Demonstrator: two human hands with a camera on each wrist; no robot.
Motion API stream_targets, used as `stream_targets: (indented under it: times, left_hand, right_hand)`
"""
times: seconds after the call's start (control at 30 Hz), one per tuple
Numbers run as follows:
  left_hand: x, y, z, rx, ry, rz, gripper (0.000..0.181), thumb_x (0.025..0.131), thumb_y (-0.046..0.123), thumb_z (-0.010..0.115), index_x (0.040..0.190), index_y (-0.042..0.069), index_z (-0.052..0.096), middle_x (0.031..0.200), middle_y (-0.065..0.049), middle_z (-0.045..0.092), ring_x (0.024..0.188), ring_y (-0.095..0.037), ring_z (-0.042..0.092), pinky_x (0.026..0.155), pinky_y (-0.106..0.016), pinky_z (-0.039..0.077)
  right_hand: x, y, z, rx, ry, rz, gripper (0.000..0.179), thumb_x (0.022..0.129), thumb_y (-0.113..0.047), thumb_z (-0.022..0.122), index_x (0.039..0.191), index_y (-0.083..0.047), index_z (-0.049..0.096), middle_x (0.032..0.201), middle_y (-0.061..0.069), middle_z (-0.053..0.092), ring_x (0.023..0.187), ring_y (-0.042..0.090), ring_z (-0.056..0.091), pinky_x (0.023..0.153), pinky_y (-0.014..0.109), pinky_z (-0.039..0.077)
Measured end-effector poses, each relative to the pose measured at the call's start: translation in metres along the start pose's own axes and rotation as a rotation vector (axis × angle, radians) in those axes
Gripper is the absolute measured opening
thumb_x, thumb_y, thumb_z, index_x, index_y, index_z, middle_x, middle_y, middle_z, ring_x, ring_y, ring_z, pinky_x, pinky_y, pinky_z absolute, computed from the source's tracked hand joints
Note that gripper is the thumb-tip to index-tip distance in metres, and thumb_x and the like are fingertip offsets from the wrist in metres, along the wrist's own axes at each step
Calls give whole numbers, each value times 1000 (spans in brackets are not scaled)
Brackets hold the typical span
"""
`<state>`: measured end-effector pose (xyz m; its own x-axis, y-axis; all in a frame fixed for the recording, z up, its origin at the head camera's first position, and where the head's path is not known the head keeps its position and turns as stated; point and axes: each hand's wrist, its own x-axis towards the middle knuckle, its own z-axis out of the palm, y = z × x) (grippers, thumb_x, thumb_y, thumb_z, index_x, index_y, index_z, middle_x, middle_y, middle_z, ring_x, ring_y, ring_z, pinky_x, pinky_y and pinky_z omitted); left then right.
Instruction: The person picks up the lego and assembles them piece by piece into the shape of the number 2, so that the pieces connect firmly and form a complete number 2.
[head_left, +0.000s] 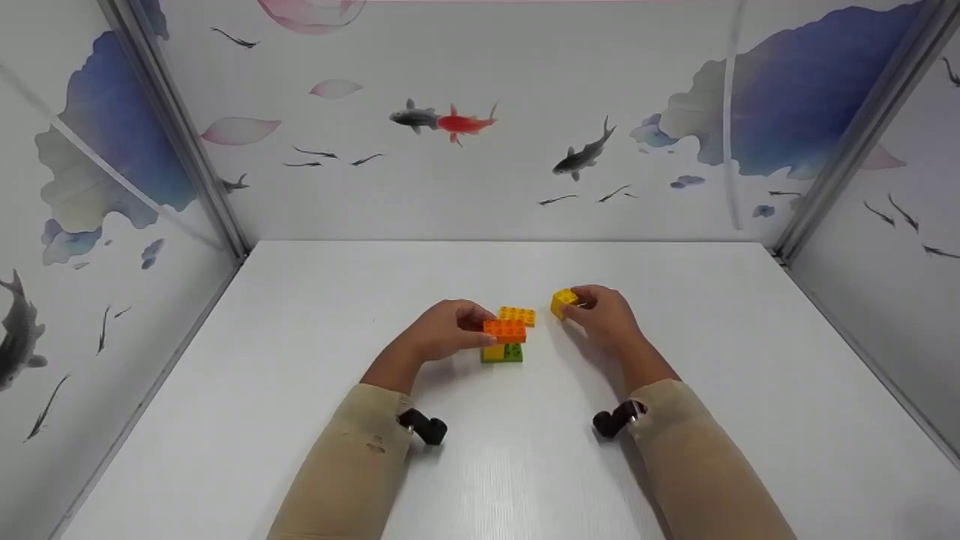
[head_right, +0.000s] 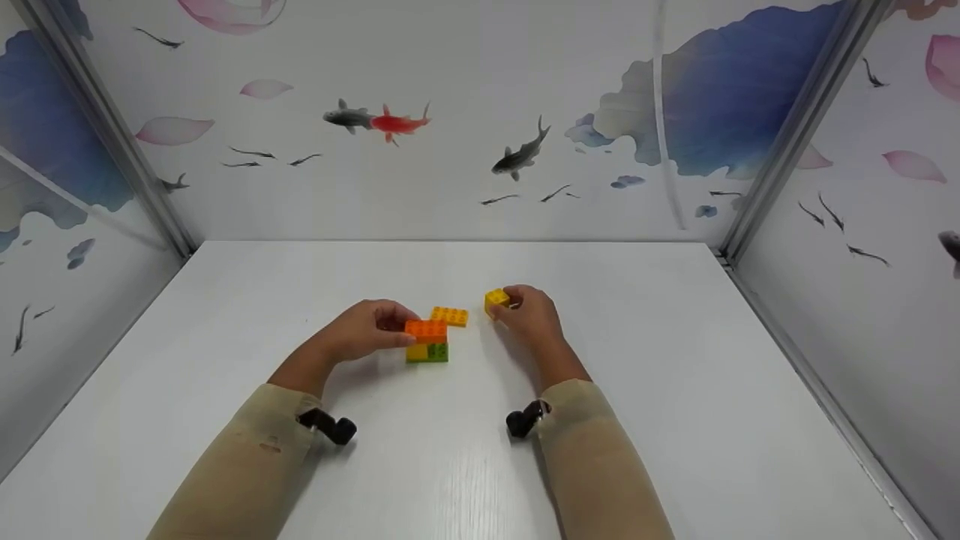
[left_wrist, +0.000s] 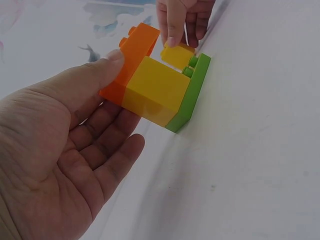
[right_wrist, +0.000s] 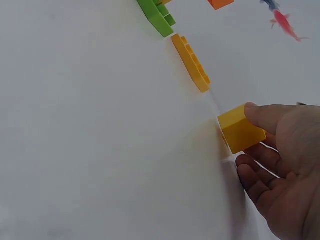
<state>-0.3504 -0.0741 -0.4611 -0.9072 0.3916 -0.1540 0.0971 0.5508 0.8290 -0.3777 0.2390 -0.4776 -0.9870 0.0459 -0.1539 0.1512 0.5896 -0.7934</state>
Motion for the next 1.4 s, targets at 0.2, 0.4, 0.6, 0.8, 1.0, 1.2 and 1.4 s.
stream_targets:
  times: [0.2, 0.4, 0.6, 0.8, 1.0, 1.2, 1.4]
  left_hand:
    - [-1, 0, -1, 15, 3, 22, 28, 93, 35, 85, 120, 31, 76, 120, 6, 73, 113, -20, 65, 104, -37, 57]
    - [-1, 1, -1, 14, 5, 25, 29, 93, 35, 85, 121, 30, 77, 120, 5, 73, 112, -21, 65, 103, -37, 58]
    - [1, -1, 1, 15, 5, 12, 30, 92, 36, 86, 121, 32, 76, 119, 6, 72, 113, -21, 65, 106, -38, 57]
    - [3, -3, 2, 0, 4, 13, 29, 92, 35, 87, 119, 30, 77, 118, 5, 73, 112, -19, 66, 104, -37, 57]
    - [3, -2, 2, -1, 8, -11, 28, 91, 36, 87, 117, 33, 76, 118, 6, 73, 113, -20, 66, 104, -37, 58]
    - [2, -1, 1, 19, 10, -7, 28, 92, 37, 86, 118, 34, 76, 118, 7, 72, 113, -19, 66, 106, -38, 57]
    - [2, 0, 1, 24, 9, -10, 29, 92, 38, 86, 119, 34, 76, 119, 8, 72, 114, -19, 66, 108, -39, 57]
  right_hand:
    - [-2, -4, -4, -10, 5, 0, 58, 102, -35, 75, 153, -15, 58, 146, 9, 63, 130, 30, 57, 119, 43, 49]
    - [-4, -5, -8, 17, -4, 4, 58, 101, -35, 77, 153, -17, 59, 146, 8, 64, 132, 30, 58, 120, 43, 49]
    - [-8, -6, -15, 47, -3, -36, 56, 100, -34, 77, 152, -17, 60, 144, 9, 65, 132, 29, 60, 116, 42, 52]
    - [-18, -15, -19, 42, -28, -73, 54, 100, -34, 77, 150, -18, 62, 142, 9, 66, 131, 28, 63, 112, 42, 55]
    - [-24, -26, -17, 65, -56, -101, 50, 100, -34, 78, 147, -20, 65, 141, 9, 67, 130, 29, 64, 116, 45, 53]
    - [-30, -37, -14, 51, -106, -140, 47, 99, -35, 78, 143, -22, 67, 137, 7, 69, 127, 28, 66, 114, 45, 55]
    - [-38, -46, -14, 51, -137, -173, 47, 98, -36, 80, 142, -24, 68, 136, 5, 70, 127, 27, 67, 113, 45, 56]
